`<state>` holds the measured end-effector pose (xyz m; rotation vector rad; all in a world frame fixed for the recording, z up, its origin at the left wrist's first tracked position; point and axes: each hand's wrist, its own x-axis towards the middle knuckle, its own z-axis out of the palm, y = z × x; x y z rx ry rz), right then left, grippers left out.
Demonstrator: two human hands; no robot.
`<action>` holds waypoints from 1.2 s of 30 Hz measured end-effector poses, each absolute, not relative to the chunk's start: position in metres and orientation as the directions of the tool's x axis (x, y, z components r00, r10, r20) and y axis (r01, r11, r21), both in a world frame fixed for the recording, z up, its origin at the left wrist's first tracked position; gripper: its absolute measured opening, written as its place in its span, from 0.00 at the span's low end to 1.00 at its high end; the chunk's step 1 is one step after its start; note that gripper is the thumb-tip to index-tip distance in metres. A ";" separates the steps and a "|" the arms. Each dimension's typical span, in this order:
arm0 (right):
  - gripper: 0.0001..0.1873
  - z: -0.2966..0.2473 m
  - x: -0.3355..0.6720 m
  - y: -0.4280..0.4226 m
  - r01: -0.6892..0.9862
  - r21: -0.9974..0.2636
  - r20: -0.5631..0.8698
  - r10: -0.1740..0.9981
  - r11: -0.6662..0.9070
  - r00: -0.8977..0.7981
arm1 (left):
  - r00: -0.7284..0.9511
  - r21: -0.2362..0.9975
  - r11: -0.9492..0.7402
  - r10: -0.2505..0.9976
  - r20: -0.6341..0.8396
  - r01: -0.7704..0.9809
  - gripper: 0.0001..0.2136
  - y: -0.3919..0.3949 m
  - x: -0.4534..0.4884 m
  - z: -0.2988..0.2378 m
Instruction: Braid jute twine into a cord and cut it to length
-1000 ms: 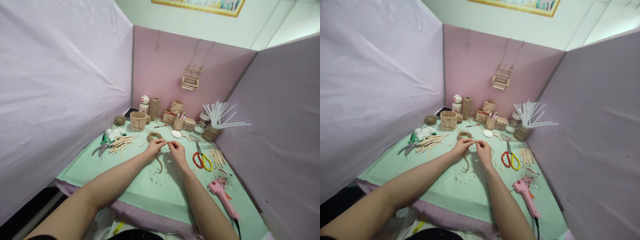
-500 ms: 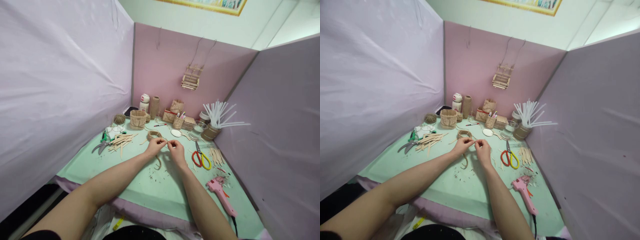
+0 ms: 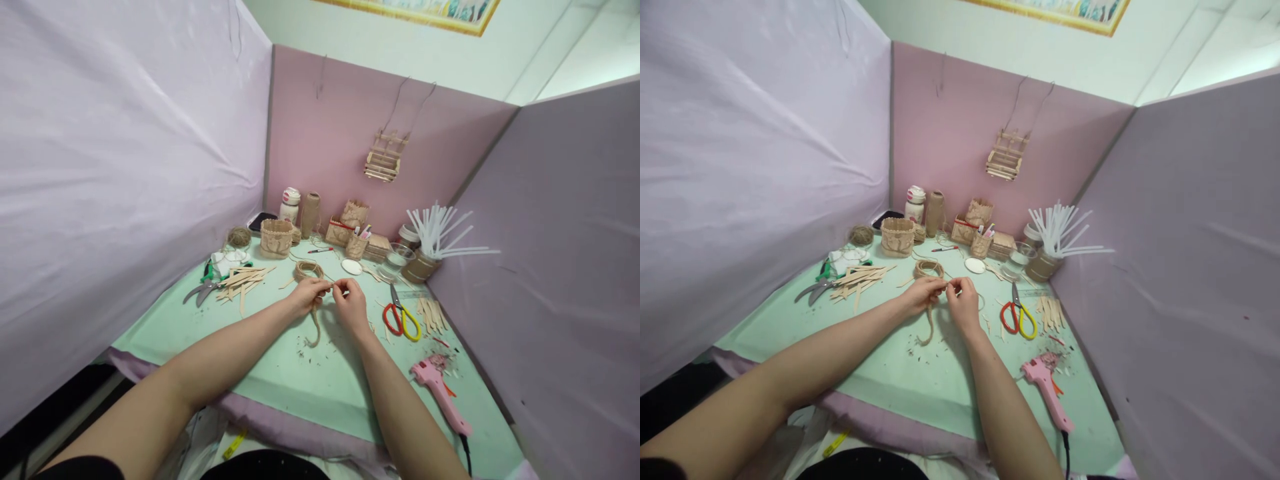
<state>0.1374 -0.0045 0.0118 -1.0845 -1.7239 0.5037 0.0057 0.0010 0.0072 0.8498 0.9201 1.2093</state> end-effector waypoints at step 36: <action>0.08 -0.002 0.140 0.007 0.420 -0.845 0.375 0.926 0.331 0.026 | 0.074 0.930 -0.236 0.972 0.224 0.282 0.11 -0.005 0.012 0.005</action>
